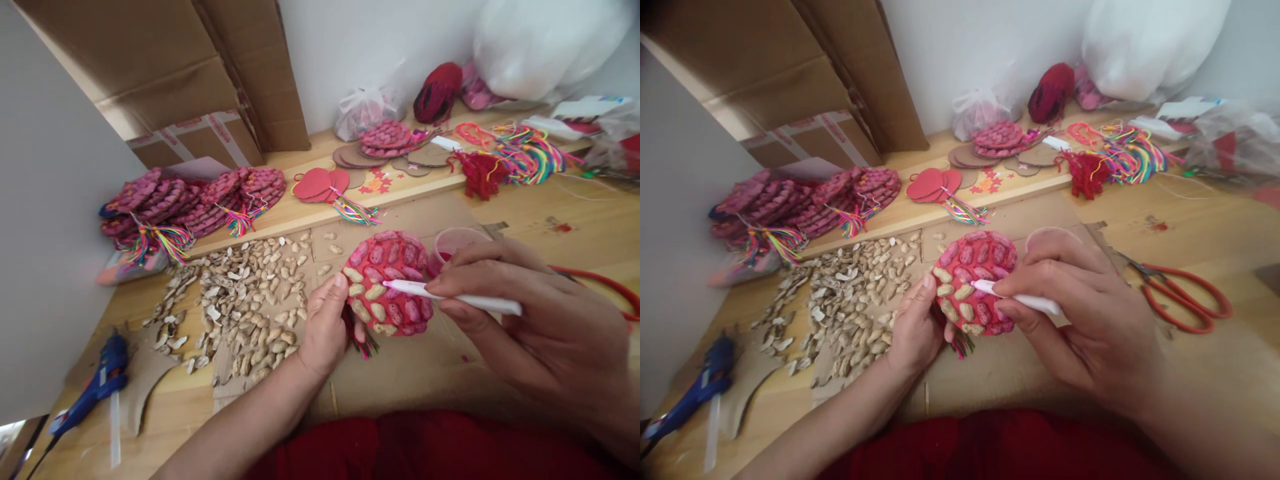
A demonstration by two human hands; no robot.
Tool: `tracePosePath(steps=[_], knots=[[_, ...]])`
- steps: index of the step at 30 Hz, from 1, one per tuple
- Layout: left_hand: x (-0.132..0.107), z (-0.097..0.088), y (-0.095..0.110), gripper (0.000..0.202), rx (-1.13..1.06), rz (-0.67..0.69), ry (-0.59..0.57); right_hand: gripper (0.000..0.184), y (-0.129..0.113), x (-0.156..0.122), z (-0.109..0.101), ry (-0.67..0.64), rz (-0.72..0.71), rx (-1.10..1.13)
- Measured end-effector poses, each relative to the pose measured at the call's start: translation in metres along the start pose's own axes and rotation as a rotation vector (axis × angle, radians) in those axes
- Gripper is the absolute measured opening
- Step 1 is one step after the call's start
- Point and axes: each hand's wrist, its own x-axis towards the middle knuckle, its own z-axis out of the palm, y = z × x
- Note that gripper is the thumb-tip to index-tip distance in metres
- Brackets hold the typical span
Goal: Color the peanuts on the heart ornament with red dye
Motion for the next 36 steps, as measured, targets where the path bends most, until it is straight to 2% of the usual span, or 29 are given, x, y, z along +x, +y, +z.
tracePosePath(steps=[4, 8, 14, 19, 23, 29, 36], knots=[[-0.004, -0.001, 0.001, 0.046, 0.069, -0.04, 0.022, 0.026, 0.001, -0.002, 0.0, 0.033, 0.029, 0.074], [-0.004, 0.0, 0.001, 0.047, 0.056, -0.05, 0.026, 0.022, 0.0, -0.001, 0.0, 0.041, 0.056, 0.095], [-0.004, 0.003, 0.001, 0.049, 0.068, -0.063, 0.038, 0.026, 0.005, 0.0, 0.003, -0.049, -0.095, 0.008], [-0.004, 0.003, 0.003, 0.052, 0.1, -0.072, 0.045, 0.026, 0.006, 0.001, 0.003, -0.042, -0.101, 0.011], [-0.004, 0.005, 0.006, 0.054, 0.099, -0.042, 0.036, 0.032, 0.008, 0.002, 0.005, -0.083, -0.153, 0.005], [-0.004, 0.014, 0.008, 0.049, -0.032, -0.024, 0.071, 0.025, 0.004, 0.005, 0.002, -0.079, -0.174, -0.007], [-0.004, 0.01, 0.004, 0.044, -0.038, 0.007, 0.019, 0.03, 0.0, 0.009, 0.002, -0.083, -0.235, -0.049]])
